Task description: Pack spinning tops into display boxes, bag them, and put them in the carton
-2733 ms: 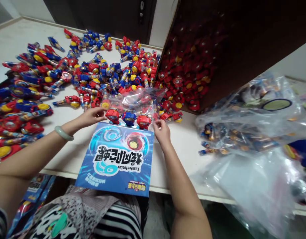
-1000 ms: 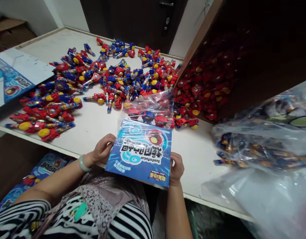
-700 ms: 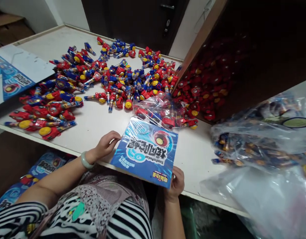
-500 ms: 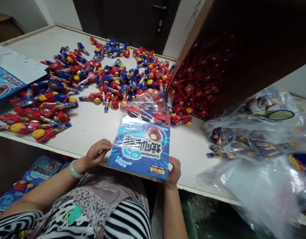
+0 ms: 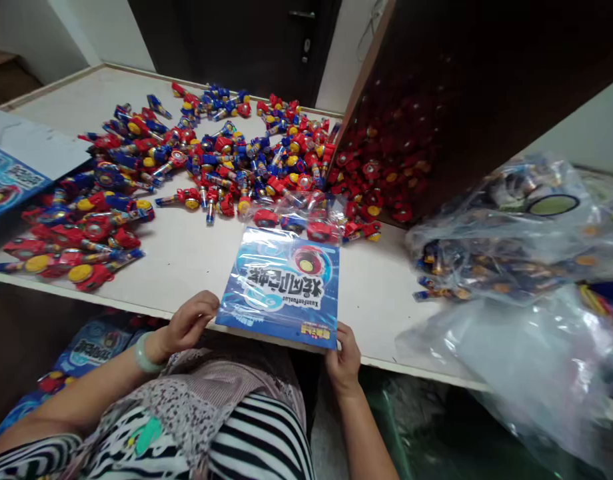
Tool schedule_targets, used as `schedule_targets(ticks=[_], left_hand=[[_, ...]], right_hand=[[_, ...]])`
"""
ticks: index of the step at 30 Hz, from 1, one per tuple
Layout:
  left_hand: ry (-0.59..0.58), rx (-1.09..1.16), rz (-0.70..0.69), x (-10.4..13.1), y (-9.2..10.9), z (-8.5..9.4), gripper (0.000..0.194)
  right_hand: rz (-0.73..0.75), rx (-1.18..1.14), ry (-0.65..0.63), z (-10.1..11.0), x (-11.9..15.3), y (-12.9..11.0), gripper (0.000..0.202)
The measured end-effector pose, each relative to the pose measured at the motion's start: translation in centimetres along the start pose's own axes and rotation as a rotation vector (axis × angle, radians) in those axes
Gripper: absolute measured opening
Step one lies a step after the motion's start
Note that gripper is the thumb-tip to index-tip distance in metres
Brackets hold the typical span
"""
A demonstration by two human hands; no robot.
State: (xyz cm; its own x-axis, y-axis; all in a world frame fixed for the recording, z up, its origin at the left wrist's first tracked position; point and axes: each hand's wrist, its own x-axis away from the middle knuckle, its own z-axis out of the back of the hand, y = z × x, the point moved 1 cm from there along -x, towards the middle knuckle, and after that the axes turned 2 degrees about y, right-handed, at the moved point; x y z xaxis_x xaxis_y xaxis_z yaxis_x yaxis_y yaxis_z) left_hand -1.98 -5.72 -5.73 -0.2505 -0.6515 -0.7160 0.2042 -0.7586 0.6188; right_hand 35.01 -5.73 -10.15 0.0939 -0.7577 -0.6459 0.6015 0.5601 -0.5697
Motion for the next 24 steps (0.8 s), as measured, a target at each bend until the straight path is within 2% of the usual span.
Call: schedule_targets(ticks=[6,9,12,18,21,23,24], left_hand=[[-0.042,-0.108,-0.068,2.8,0.8,0.7,0.024],[-0.005,-0.141,-0.071,3.7,0.8,1.0,0.025],[0.056,-0.179,-0.047,4.2,1.0,1.3,0.026],[0.038,-0.188,-0.104,5.4,1.6,1.0,0.027],[-0.010,-0.205,-0.018,6.3,0.6,0.6,0.032],[-0.042,-0.272,0.091,6.6,-0.7,0.3,0.049],[-0.040,-0.312,0.158,6.6,-1.4,0.0,0.055]], right_hand=[[0.004,-0.029,0.040,0.1,1.6,-1.8,0.028],[0.004,-0.039,0.065,0.2,2.7,-2.6,0.029],[-0.046,-0.039,0.138,0.0,4.1,-2.8,0.025],[-0.155,-0.087,0.212,-0.4,6.5,-2.6,0.018],[-0.157,-0.050,0.241,-0.9,5.9,-2.4,0.011],[-0.198,0.030,0.251,-1.4,4.9,-1.9,0.011],[-0.236,0.069,0.239,-1.7,4.3,-1.5,0.018]])
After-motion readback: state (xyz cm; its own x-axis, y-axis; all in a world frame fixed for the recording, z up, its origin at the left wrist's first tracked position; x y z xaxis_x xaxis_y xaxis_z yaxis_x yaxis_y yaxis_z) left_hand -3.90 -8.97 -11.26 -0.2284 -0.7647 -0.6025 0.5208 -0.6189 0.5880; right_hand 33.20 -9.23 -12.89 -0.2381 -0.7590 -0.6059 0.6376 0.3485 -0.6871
